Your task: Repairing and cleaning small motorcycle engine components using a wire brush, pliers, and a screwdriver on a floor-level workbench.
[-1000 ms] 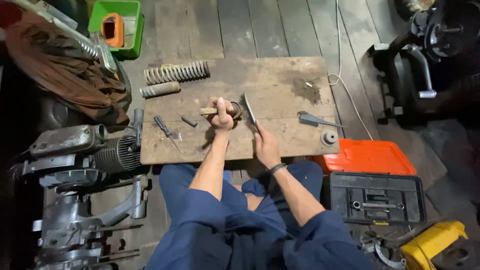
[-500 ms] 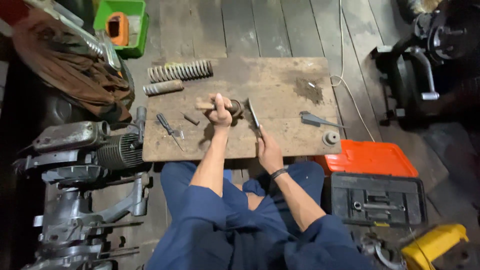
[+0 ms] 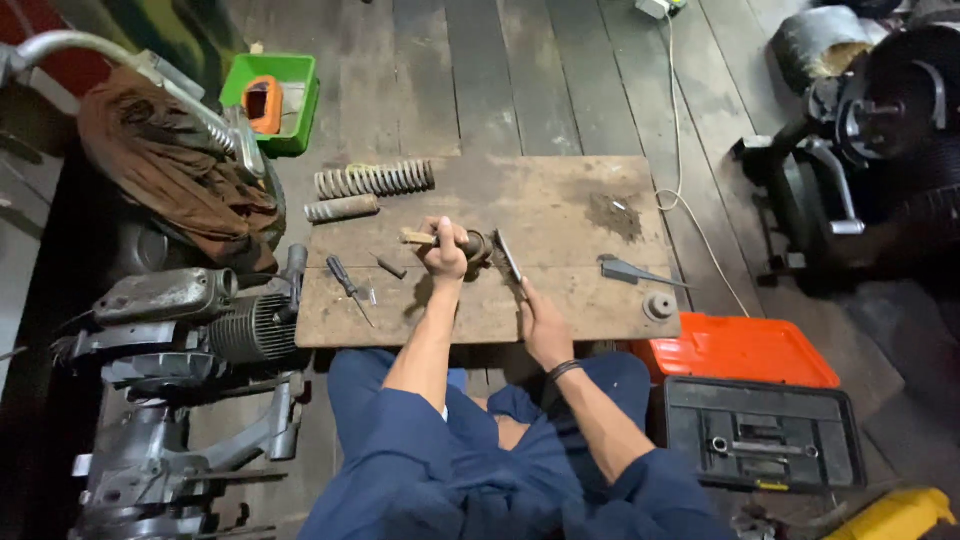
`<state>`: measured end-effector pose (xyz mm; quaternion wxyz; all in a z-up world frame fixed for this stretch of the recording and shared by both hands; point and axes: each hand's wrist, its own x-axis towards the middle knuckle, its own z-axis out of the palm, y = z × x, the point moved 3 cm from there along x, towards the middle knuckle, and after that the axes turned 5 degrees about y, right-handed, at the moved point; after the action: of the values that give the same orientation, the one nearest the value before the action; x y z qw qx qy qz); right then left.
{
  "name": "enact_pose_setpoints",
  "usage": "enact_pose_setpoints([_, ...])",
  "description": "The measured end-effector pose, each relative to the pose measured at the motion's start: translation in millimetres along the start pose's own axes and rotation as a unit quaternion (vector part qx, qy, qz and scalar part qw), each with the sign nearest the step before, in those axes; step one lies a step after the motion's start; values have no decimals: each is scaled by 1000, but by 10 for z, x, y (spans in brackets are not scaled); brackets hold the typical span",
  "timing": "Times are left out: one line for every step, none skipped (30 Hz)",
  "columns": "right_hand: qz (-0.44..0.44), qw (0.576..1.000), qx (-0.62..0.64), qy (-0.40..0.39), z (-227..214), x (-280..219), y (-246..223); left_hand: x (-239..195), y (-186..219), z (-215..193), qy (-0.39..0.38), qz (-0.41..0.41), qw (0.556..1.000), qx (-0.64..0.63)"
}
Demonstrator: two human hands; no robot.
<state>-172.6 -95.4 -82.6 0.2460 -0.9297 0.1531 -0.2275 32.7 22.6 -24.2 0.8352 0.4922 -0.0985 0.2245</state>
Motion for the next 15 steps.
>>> enact_pose_setpoints([2, 1000, 0, 3, -123, 23, -98, -81, 5, -10, -3, 0, 1000, -1])
enact_pose_setpoints([-6, 1000, -15, 15, -236, 157, -200, -69, -21, 33, -7, -3, 1000, 9])
enact_pose_setpoints([-13, 999, -31, 27, -348, 288, -301, -56, -52, 76, -11, -6, 1000, 19])
enact_pose_setpoints([-9, 999, -33, 25, -353, 411, -344, -87, -4, 98, -12, -11, 1000, 19])
enact_pose_setpoints([-6, 999, -3, 33, -358, 534, -386, -118, 53, 123, -23, 6, 999, 35])
enact_pose_setpoints([-11, 999, 28, 45, -341, 764, -447, -49, 97, 175, -30, 31, 998, 48])
enact_pose_setpoints([-14, 998, 27, 46, -228, 812, -454, -41, 118, 149, -28, 34, 998, 46])
enact_pose_setpoints([-11, 998, 45, 39, -119, 853, -445, -46, 128, 130, -18, 25, 999, 39])
enact_pose_setpoints([-9, 997, 64, 31, -10, 899, -435, -49, 136, 114, -9, 16, 999, 32])
enact_pose_setpoints([-10, 997, 63, 35, -1, 774, -389, -20, 122, 93, -10, 18, 999, 29])
enact_pose_setpoints([7, 998, 55, 20, 25, 653, -333, 15, 97, 71, -10, 9, 1000, 25])
enact_pose_setpoints([25, 999, 48, 5, 67, 517, -291, 51, 80, 24, -10, 0, 1000, 22])
enact_pose_setpoints([24, 998, 49, 7, -7, 386, -244, 43, -51, -29, -11, 2, 1000, 21])
enact_pose_setpoints([27, 999, 45, 7, -86, 243, -187, 26, -191, -78, -2, -12, 1000, 19])
enact_pose_setpoints([30, 999, 42, 8, -160, 97, -134, 11, -331, -129, 7, -27, 999, 17])
